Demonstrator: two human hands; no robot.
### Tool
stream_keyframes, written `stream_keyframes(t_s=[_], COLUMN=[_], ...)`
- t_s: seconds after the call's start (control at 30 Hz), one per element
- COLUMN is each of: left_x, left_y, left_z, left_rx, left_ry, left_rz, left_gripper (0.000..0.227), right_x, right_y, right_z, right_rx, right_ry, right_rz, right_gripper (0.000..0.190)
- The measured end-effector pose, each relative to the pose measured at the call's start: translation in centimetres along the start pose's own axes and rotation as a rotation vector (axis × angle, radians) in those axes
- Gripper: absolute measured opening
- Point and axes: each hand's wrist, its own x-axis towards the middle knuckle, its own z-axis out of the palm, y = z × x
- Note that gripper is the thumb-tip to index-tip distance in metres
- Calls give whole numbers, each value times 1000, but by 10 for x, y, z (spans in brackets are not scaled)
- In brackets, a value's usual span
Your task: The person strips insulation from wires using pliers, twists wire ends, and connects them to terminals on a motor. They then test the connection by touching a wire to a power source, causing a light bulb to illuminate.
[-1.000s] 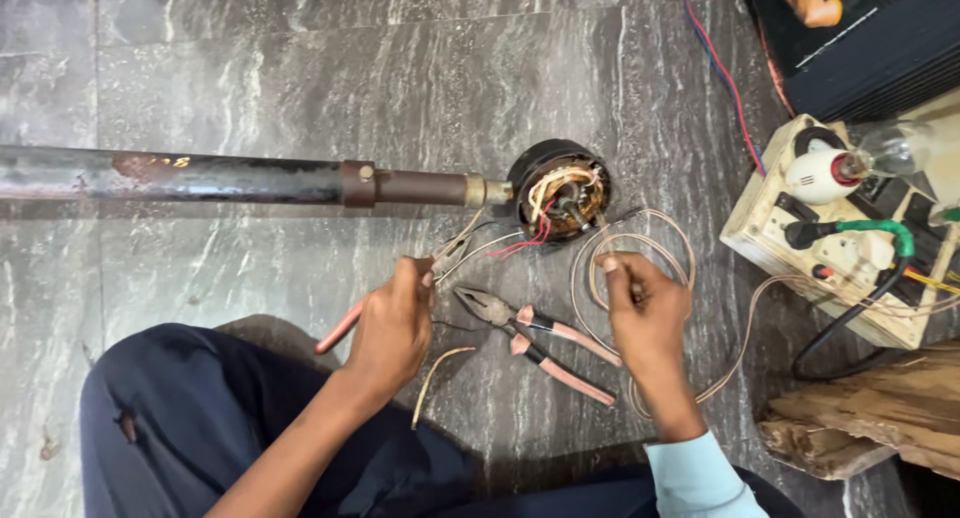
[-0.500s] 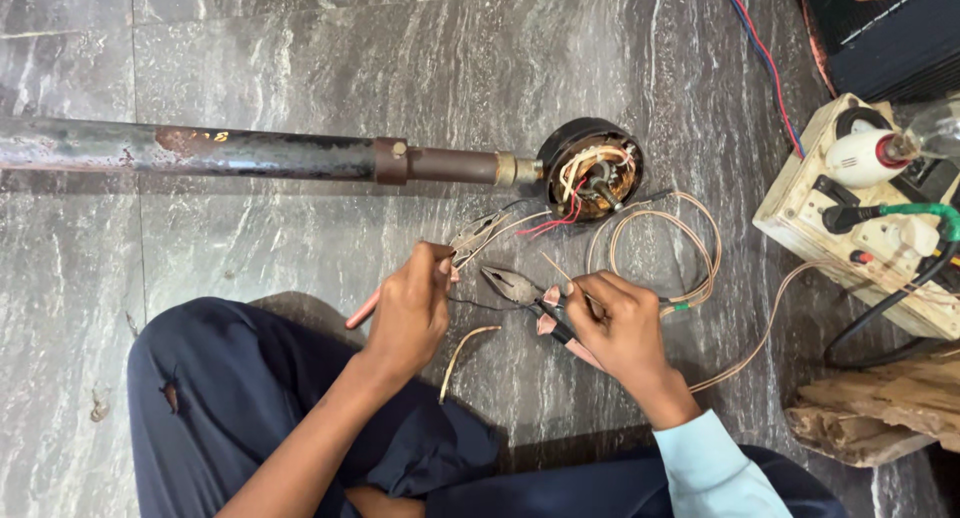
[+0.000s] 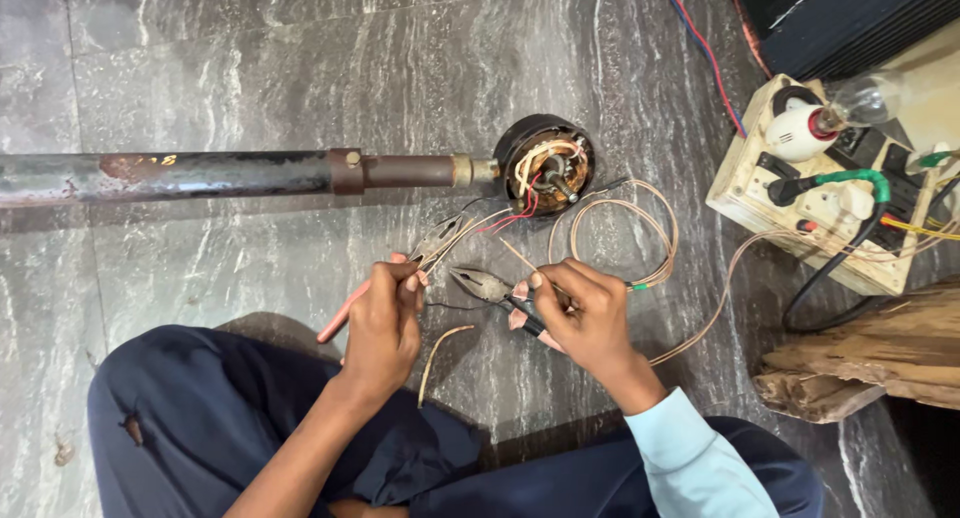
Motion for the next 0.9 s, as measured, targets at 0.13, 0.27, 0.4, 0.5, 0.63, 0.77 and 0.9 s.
stream_keyframes(t_s=[0.13,0.27,0.4,0.5,0.63,0.77,0.9], left_x=[-2,-5,-7,-10,-9,-10,-10], left_y=[-1,0,-1,-1,-2,-1,1], left_z=[1,6,9,9,9,10,11], left_rx=[34,33,25,40,30,32,31], left_ry=[8,-18,-43,-53,-54,-85,-83], left_rz=[28,-44,-67,-57,-39,-77,-64], left_gripper=[4,5,6,8,9,9,9], right_x=[0,1,2,1,2,1,4], right_y=[-3,-4,0,2,3,2,-1], right_z=[1,1,3,5,5,4,4], right_rx=[60,57,47,77,50,79,63], right_ry=[13,21,25,21,32,29,6], right_rz=[33,52,52,68,53,75,31], right_gripper=[8,8,8,9,9,9,10])
